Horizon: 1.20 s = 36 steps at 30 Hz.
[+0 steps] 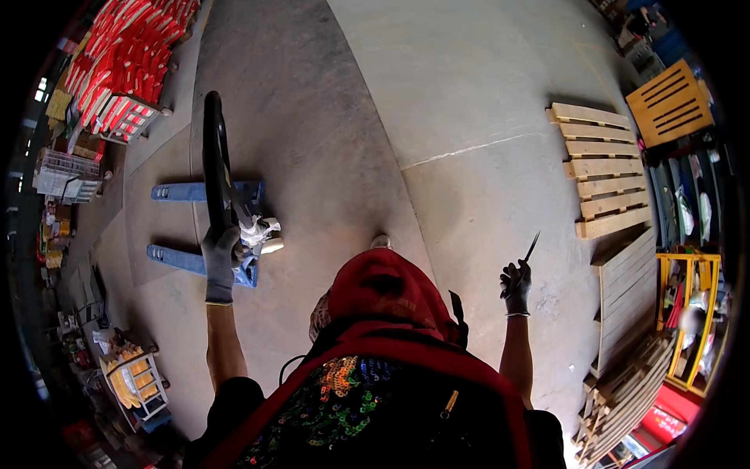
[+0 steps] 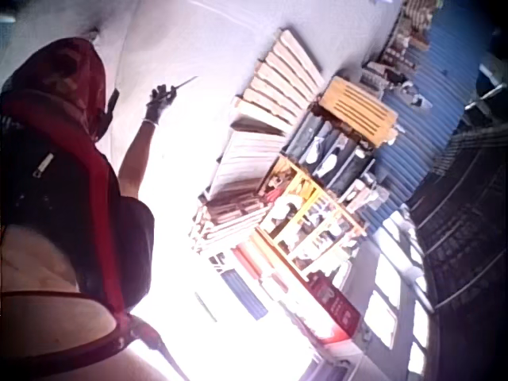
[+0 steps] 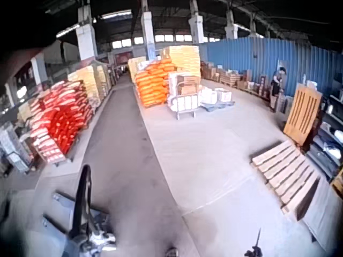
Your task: The person uses a pair of scissors to scrape and clean the wheels and rollers on the forks of a blue manual pallet jack. They manipulate the jack's handle to position the forks and work on the components while standing in a warehouse environment.
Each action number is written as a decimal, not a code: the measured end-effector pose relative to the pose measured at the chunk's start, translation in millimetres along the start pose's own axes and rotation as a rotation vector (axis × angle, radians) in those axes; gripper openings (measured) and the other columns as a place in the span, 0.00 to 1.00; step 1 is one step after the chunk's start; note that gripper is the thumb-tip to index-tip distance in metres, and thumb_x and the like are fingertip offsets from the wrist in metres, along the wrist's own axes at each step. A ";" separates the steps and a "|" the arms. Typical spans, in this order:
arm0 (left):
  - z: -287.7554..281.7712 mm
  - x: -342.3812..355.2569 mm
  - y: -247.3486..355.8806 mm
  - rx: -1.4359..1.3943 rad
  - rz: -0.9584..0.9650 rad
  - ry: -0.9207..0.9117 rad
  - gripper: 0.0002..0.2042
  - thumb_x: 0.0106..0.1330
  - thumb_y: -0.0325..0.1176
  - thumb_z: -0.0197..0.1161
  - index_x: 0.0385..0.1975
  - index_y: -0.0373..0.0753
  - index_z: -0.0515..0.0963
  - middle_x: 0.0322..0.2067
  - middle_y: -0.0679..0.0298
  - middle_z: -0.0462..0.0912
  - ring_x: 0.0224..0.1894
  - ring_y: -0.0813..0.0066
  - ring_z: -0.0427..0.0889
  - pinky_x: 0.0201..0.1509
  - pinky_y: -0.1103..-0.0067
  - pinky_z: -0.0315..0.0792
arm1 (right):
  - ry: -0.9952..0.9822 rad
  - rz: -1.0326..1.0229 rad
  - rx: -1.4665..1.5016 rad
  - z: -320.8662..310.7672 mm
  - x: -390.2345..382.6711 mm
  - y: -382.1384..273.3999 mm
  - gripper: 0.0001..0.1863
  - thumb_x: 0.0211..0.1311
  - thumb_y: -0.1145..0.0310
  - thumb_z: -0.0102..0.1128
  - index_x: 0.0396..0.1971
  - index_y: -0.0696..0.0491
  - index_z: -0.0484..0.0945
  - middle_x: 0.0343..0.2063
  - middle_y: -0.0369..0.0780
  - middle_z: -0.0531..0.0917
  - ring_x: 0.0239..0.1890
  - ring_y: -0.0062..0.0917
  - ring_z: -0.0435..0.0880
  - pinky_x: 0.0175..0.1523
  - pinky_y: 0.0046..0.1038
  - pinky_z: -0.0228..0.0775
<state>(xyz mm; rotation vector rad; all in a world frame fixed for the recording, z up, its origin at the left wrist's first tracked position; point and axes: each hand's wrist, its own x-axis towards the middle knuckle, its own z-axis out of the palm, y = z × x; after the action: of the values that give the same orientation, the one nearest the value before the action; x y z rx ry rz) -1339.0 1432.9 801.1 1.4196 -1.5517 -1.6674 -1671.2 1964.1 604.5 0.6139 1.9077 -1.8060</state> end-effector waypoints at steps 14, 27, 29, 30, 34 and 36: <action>184.3 -84.3 -74.8 0.601 -0.293 0.354 0.10 0.43 0.36 0.63 0.24 0.38 0.76 0.16 0.59 0.77 0.20 0.64 0.78 0.26 0.70 0.71 | -0.584 -0.053 -0.451 145.2 235.1 -198.4 0.18 0.61 0.64 0.60 0.49 0.47 0.66 0.27 0.37 0.77 0.15 0.15 0.70 0.13 0.14 0.55; 349.6 -179.6 -46.8 0.711 -0.269 0.327 0.11 0.45 0.38 0.59 0.28 0.42 0.78 0.22 0.52 0.80 0.29 0.50 0.80 0.35 0.61 0.74 | -1.223 -0.056 -0.517 285.7 97.4 -214.1 0.30 0.65 0.47 0.51 0.56 0.51 0.55 0.49 0.45 0.71 0.47 0.33 0.76 0.43 0.35 0.76; 348.5 -208.8 -44.3 0.708 -0.214 0.314 0.09 0.46 0.37 0.59 0.25 0.41 0.76 0.20 0.53 0.79 0.27 0.50 0.79 0.35 0.62 0.74 | -1.202 -0.084 -0.447 281.3 65.7 -204.7 0.32 0.63 0.43 0.52 0.56 0.51 0.56 0.47 0.46 0.72 0.44 0.33 0.77 0.41 0.35 0.77; 349.0 -225.0 -42.5 0.698 -0.184 0.304 0.07 0.46 0.36 0.59 0.23 0.41 0.75 0.19 0.54 0.78 0.26 0.51 0.79 0.35 0.62 0.74 | -1.186 -0.100 -0.412 277.6 50.7 -200.7 0.34 0.62 0.41 0.52 0.55 0.51 0.56 0.47 0.46 0.73 0.43 0.32 0.77 0.40 0.34 0.77; 389.5 -278.2 -48.9 0.665 -0.061 0.312 0.06 0.46 0.35 0.59 0.22 0.41 0.75 0.16 0.56 0.77 0.23 0.53 0.79 0.48 0.66 0.72 | -1.168 -0.148 -0.559 246.3 72.0 -212.2 0.30 0.59 0.41 0.56 0.49 0.52 0.66 0.33 0.39 0.76 0.30 0.24 0.78 0.31 0.29 0.79; 371.1 -309.2 -37.8 0.672 -0.027 0.268 0.06 0.45 0.34 0.60 0.22 0.41 0.74 0.15 0.58 0.77 0.21 0.54 0.79 0.49 0.67 0.72 | -1.092 -0.054 -0.288 211.3 29.6 -213.4 0.25 0.58 0.47 0.61 0.47 0.49 0.71 0.35 0.40 0.76 0.30 0.25 0.78 0.34 0.31 0.78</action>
<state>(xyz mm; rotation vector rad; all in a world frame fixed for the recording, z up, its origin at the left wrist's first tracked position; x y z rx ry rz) -1540.3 1873.2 819.1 1.8909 -2.0261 -0.9300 -1818.8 1743.3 747.7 -0.4676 1.3300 -1.3646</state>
